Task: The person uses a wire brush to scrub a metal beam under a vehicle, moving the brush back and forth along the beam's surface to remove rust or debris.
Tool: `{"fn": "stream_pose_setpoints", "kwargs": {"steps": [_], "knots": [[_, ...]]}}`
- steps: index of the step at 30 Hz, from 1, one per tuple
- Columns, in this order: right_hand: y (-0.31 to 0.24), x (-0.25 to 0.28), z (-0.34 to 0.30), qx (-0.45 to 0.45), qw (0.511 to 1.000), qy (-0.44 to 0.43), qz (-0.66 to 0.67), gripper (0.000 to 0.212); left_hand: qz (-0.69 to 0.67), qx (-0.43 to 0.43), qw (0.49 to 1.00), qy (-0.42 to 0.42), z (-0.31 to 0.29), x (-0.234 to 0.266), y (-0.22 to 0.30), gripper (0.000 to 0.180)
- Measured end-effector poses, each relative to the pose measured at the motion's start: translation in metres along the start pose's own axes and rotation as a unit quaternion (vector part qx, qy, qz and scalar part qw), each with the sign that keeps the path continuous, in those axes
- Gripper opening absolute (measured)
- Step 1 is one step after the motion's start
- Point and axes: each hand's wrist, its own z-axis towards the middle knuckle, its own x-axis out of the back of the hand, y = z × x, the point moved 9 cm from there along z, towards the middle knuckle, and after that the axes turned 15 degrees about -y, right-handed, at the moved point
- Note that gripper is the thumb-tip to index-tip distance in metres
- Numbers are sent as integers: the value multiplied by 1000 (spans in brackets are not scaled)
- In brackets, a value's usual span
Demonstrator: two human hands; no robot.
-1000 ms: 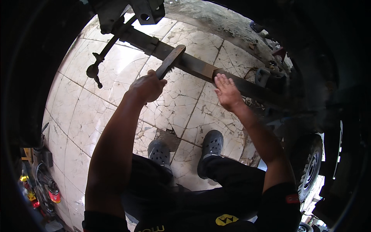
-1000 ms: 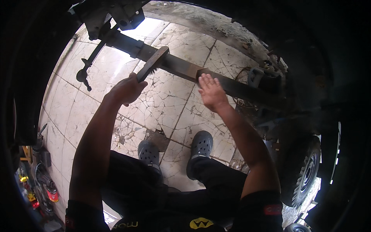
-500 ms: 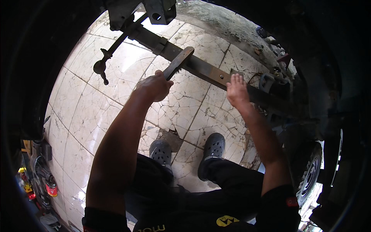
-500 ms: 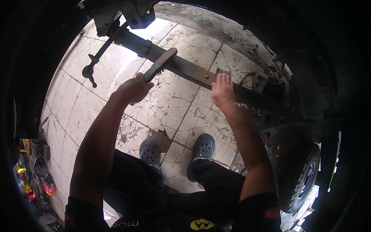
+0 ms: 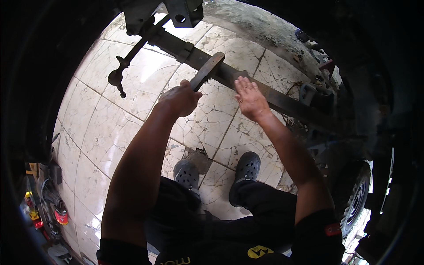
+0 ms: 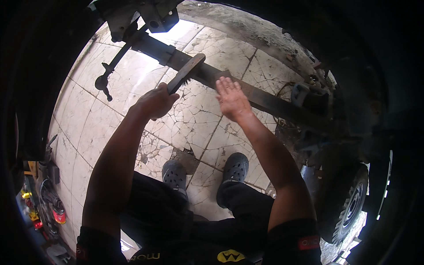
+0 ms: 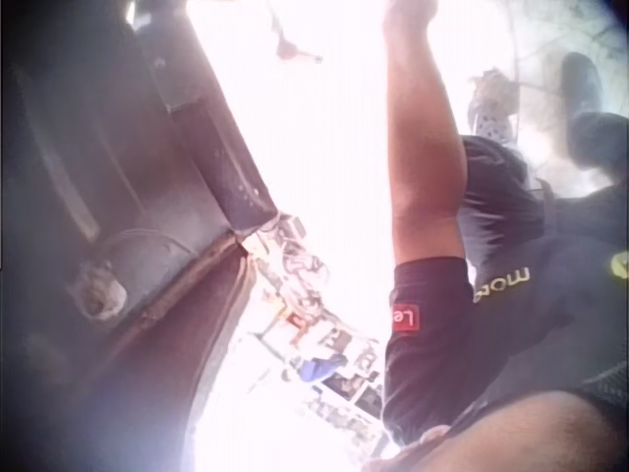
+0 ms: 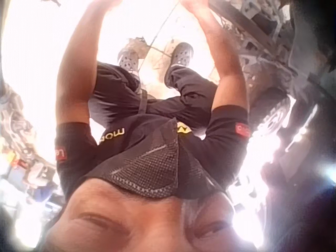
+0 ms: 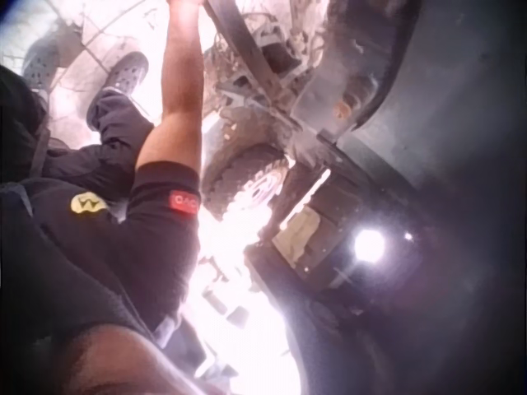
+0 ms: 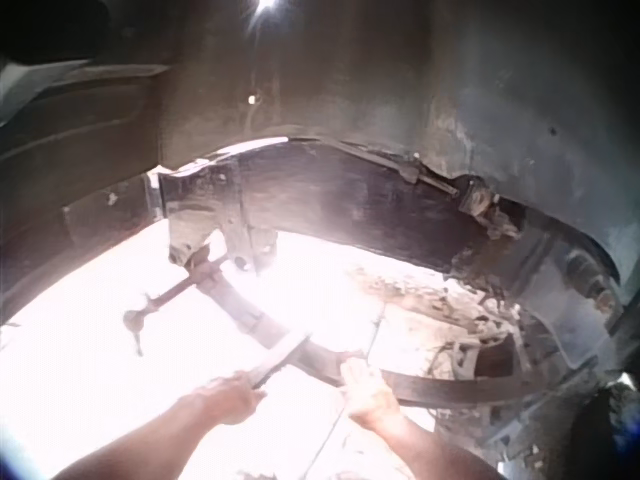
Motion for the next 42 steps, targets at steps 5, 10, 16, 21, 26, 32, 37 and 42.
{"fn": "stream_pose_setpoints", "kwargs": {"steps": [5,10,16,21,26,32,37,42], "knots": [[0,6,9,-84,995,-47,-23,58,10,0,1000,12,2,2,-3,51],[-1,5,3,-3,999,-10,-51,57,2,-12,1000,2,-3,3,2,51],[-14,-6,2,-61,995,-27,-68,58,11,-4,1000,13,2,2,-9,50],[12,3,0,-92,995,-7,-49,57,6,-11,1000,6,2,1,-3,53],[-41,-11,-8,6,997,14,-77,59,10,-8,1000,7,3,1,-9,54],[7,6,9,-137,990,-7,-35,60,6,-7,1000,-4,0,2,-2,53],[-31,2,-4,-55,993,26,-102,56,1,-10,1000,-3,1,1,-6,52],[8,12,7,-153,987,-11,-53,54,-2,-3,1000,-23,-3,-1,1,52]]}}
